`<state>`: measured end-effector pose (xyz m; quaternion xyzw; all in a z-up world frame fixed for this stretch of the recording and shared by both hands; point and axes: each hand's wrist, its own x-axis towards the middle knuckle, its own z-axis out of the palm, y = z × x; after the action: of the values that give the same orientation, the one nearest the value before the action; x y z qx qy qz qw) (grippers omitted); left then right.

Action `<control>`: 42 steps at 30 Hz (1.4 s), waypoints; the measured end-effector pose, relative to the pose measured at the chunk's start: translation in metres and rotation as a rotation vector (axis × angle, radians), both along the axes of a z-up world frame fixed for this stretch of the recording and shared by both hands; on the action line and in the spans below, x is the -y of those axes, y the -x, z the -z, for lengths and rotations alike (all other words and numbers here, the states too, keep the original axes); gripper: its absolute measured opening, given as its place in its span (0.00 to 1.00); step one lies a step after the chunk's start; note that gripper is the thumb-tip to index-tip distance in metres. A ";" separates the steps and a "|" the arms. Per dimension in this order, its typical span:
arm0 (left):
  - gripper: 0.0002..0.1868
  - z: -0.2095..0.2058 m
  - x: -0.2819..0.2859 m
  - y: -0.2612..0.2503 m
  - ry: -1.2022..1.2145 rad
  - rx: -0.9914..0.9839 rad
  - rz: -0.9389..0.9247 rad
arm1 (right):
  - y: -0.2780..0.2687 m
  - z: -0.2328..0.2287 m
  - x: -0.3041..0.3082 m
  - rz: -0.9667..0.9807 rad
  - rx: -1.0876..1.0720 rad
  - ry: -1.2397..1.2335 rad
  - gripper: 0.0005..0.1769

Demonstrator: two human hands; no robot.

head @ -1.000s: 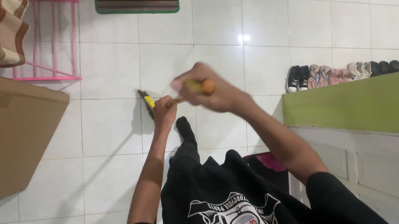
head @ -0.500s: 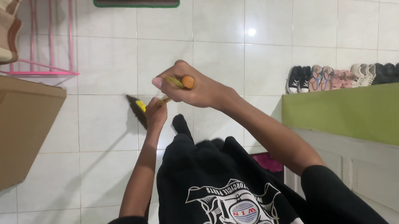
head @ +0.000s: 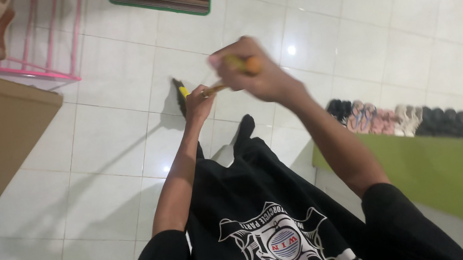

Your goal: The person sweeps the floor using a broom, moving across the room and gathering debris.

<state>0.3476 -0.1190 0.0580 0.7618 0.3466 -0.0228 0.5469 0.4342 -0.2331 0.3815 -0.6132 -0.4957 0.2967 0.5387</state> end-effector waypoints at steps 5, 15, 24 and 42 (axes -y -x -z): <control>0.12 -0.048 -0.002 0.003 -0.036 -0.042 0.125 | -0.040 -0.015 0.026 -0.059 -0.417 -0.108 0.30; 0.09 0.078 0.027 -0.003 -0.352 0.105 -0.181 | -0.078 0.040 0.028 -0.146 -0.523 -0.019 0.29; 0.06 0.065 0.102 -0.115 -0.222 0.211 -0.298 | -0.122 0.008 0.059 -0.047 -0.039 0.255 0.29; 0.11 -0.017 0.119 -0.101 -0.249 0.028 0.212 | -0.191 -0.001 0.131 -0.218 -0.437 -0.080 0.28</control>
<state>0.4490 -0.2382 0.0755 0.8562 0.2567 -0.0264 0.4475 0.6254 -0.3636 0.3829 -0.4555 -0.4422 0.4589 0.6216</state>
